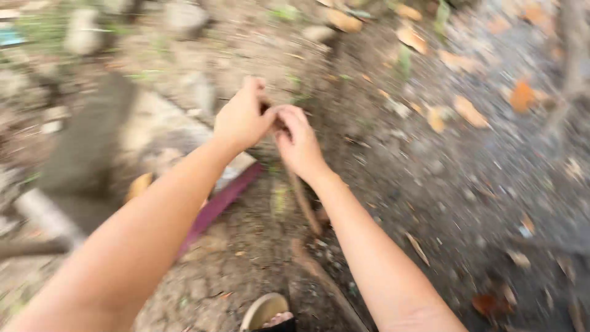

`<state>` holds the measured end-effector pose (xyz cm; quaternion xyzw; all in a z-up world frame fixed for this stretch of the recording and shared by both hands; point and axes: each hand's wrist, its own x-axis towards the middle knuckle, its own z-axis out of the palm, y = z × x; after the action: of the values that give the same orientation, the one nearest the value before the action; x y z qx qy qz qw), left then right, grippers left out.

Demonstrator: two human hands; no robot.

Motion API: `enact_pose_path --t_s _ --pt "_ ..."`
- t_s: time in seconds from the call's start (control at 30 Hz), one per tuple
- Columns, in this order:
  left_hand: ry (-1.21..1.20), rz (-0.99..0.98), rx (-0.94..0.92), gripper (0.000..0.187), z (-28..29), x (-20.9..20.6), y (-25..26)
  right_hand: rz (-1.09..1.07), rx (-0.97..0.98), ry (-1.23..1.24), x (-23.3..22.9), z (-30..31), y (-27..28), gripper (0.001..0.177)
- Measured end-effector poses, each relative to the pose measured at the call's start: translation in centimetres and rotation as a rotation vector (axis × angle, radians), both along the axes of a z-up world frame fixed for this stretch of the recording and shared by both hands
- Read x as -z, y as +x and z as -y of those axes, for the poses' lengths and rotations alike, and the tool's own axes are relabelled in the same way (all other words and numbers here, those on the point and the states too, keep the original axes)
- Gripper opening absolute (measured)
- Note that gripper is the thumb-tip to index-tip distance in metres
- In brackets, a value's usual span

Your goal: Cleaning up leaves and dirt from a table and the ground into a dustpan.

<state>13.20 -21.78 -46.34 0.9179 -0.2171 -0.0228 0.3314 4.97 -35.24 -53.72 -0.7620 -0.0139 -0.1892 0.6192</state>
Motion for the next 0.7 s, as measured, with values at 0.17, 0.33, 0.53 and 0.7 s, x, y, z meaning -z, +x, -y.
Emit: enact_pose_path --t_s 0.17,0.33,0.53,0.7 --pt "0.217 -0.099 -0.333 0.056 -18.5 1.9 -1.7 0.118 -0.382 -0.142 -1.3 -13.8 3.1 0.031" --pt "0.400 0.271 -0.497 0.073 -23.2 -0.8 -10.1 -0.287 -0.749 -0.415 -3.5 -18.8 1.0 0.033" --pt "-0.341 0.123 -1.296 0.039 -23.1 -6.6 -18.7 -0.395 -0.718 -0.653 -4.0 -17.5 4.2 0.036" --pt "-0.024 0.649 -1.566 0.057 -29.3 -3.9 -15.7 -0.501 -0.714 -0.868 -5.6 -15.6 4.5 0.038"
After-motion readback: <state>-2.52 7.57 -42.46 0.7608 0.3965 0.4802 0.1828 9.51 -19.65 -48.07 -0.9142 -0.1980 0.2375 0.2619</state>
